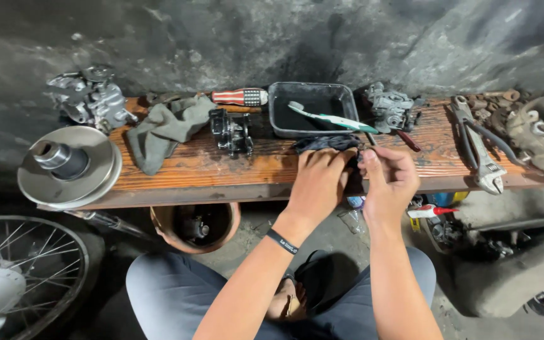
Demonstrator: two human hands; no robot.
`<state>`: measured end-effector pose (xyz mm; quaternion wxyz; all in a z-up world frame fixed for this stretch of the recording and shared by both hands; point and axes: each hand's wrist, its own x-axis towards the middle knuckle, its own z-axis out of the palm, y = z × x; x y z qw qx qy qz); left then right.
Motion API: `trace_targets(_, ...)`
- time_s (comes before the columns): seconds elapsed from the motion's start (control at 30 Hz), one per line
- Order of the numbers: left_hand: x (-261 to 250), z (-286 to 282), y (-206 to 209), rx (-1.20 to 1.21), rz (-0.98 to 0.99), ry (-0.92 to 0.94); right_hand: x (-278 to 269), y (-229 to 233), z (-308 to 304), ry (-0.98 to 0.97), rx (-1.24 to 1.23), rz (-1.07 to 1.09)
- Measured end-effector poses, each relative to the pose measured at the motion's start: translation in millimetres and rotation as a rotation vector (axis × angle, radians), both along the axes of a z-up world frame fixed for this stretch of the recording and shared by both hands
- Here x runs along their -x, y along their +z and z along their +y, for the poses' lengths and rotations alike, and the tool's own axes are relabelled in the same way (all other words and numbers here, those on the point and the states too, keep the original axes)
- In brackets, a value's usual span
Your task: The person cleans a small mechanical part with a dark cloth, then wipes a larger black mechanical assembly. The person scrubs the assembly with a toothbrush and continues wiping it with the cloth.
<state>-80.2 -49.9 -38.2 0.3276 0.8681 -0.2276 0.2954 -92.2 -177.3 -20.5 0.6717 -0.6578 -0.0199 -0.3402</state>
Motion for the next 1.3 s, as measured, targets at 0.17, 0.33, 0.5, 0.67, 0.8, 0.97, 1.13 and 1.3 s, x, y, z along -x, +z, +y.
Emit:
trace_targets(0.17,9.3,15.6,1.1,0.029,-0.058,0.03,-12.2,-3.0,13.9,0.081,0.028,0.058)
trace_targets(0.33,41.2,57.2,26.2,0.076,-0.189,0.115,-14.9,-12.5,20.3,0.06,0.23,0.122)
trace_targets(0.5,54.9,101.2,24.6,0.155,-0.206,0.275,-11.5,-17.1,16.5,-0.025,0.177,0.129)
trace_targets(0.67,55.0,117.0,32.8,0.091,-0.144,0.312,-1.4,6.7,30.2,-0.031,0.199,0.046)
trace_targets(0.8,42.8,108.7,26.4,-0.027,-0.101,0.348,8.0,25.4,59.6,0.164,0.32,0.018)
trace_targets(0.97,33.3,101.6,28.0,-0.087,-0.055,0.361,-14.5,-11.0,61.5,0.253,0.234,0.028)
trace_targets(1.13,25.0,99.2,28.8,-0.164,0.163,0.402,-16.8,-18.3,53.4,0.156,0.13,0.057)
trace_targets(1.3,14.4,97.6,31.5,-0.19,0.314,0.393,-18.5,-13.0,58.3,0.146,0.049,0.023)
